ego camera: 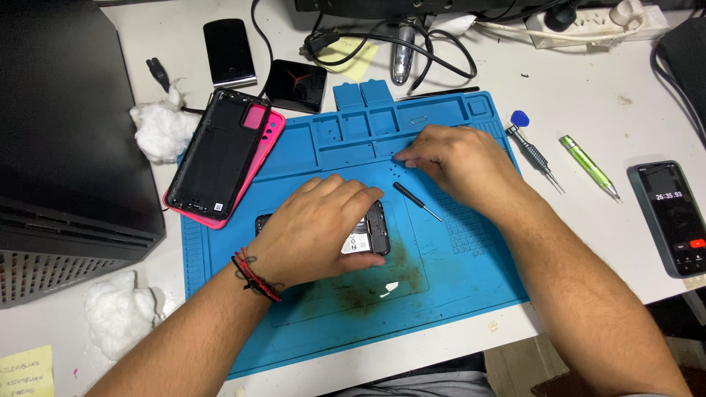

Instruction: The person is repairing a disassembled Samsung smartphone on a blue anti-static mat. They use a small screwdriver to remove screws and carefully peel off adhesive strips from the battery area, placing removed components on the mat.

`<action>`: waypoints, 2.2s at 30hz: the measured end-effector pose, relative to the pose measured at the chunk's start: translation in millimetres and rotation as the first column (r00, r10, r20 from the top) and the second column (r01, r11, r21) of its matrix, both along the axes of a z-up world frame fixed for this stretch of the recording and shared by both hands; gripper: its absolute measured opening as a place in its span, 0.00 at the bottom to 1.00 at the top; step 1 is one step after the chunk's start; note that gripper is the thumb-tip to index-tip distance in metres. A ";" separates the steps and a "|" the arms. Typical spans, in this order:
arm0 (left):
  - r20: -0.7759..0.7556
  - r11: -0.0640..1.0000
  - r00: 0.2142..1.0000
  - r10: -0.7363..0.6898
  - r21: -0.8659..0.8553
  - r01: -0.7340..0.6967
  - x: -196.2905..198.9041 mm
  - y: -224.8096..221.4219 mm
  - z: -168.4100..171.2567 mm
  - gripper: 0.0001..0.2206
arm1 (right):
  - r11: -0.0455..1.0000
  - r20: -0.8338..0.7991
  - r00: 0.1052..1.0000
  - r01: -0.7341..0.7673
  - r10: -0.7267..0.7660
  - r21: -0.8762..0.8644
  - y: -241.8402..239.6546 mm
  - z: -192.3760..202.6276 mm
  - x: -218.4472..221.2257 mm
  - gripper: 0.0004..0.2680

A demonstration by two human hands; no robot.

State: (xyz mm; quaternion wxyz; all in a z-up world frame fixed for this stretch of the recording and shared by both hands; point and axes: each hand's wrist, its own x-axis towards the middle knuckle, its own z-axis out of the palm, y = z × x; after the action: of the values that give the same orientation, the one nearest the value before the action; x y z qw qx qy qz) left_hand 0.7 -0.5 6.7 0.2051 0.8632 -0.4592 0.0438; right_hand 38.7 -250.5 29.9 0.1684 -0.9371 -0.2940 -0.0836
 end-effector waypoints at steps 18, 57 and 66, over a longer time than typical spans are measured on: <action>0.003 1.000 1.000 -0.003 0.000 0.003 -0.6 -0.2 -1.2 0.36 | 0.985 0.038 0.999 0.032 -0.026 -0.171 5.8 -10.8 11.7 0.01; 0.019 1.000 1.000 -0.005 -0.021 0.006 0.7 1.0 -11.2 0.36 | 0.982 -0.095 0.995 0.008 -0.026 -0.189 1.7 3.6 2.8 0.01; 0.005 1.000 1.000 0.001 -0.016 -0.001 1.4 0.3 -5.8 0.36 | 0.992 -0.087 0.995 0.026 -0.037 -0.121 -6.3 -4.7 5.6 0.01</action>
State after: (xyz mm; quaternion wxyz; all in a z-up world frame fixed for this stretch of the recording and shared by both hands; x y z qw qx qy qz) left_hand 2.1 -0.2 0.8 0.2110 0.8617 -0.4588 0.0496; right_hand 44.2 -256.7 25.2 0.1235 -0.9529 -0.2759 -0.0264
